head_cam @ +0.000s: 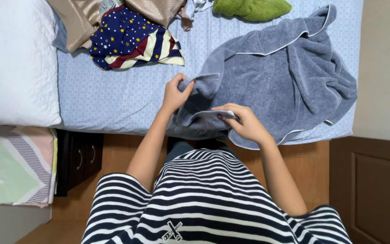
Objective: Hanging clothes hangers and folding a towel to place it in a closet.
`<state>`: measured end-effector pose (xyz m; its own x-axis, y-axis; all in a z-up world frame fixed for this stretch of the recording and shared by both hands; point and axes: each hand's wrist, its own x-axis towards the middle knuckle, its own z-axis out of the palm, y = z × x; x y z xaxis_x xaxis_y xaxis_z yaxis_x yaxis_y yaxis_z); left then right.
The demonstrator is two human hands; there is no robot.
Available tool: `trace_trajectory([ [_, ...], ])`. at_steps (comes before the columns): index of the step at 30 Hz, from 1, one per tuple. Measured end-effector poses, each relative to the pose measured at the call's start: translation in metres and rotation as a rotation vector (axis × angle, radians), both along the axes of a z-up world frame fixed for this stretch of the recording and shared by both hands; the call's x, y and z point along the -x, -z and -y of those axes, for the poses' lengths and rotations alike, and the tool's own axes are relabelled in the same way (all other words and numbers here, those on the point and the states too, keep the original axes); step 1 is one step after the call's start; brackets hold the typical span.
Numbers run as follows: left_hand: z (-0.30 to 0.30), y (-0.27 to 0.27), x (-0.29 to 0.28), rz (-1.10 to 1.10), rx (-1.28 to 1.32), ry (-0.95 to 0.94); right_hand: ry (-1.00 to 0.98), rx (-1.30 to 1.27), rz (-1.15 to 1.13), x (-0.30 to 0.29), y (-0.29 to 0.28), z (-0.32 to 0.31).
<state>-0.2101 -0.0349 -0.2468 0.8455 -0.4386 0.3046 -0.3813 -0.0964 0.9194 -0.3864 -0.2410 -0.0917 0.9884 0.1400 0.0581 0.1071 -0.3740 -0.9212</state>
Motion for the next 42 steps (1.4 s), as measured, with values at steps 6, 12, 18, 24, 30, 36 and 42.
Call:
trace_trajectory([
  [6,0.017,-0.007,0.019,-0.486,0.026,0.063,0.168,-0.088,-0.273,-0.007,0.031,-0.003],
  [12,0.024,-0.066,0.038,-0.681,0.383,0.234,0.064,-0.360,-0.187,-0.017,0.013,-0.005],
  [18,0.030,-0.049,0.044,-0.645,0.412,0.345,0.240,-0.134,0.182,-0.034,-0.007,0.002],
  [24,0.030,-0.061,0.052,-0.764,0.517,0.446,0.201,-0.355,0.186,-0.047,0.000,0.027],
  [30,0.031,-0.054,0.051,-0.680,0.366,0.399,0.224,-0.413,0.032,-0.045,0.005,0.034],
  [36,0.026,-0.026,0.058,0.054,-0.255,-0.061,0.308,-0.418,0.123,-0.028,-0.022,0.030],
  [42,-0.023,0.057,0.034,-0.384,-0.482,-0.356,0.485,-0.405,0.281,0.004,-0.040,0.069],
])
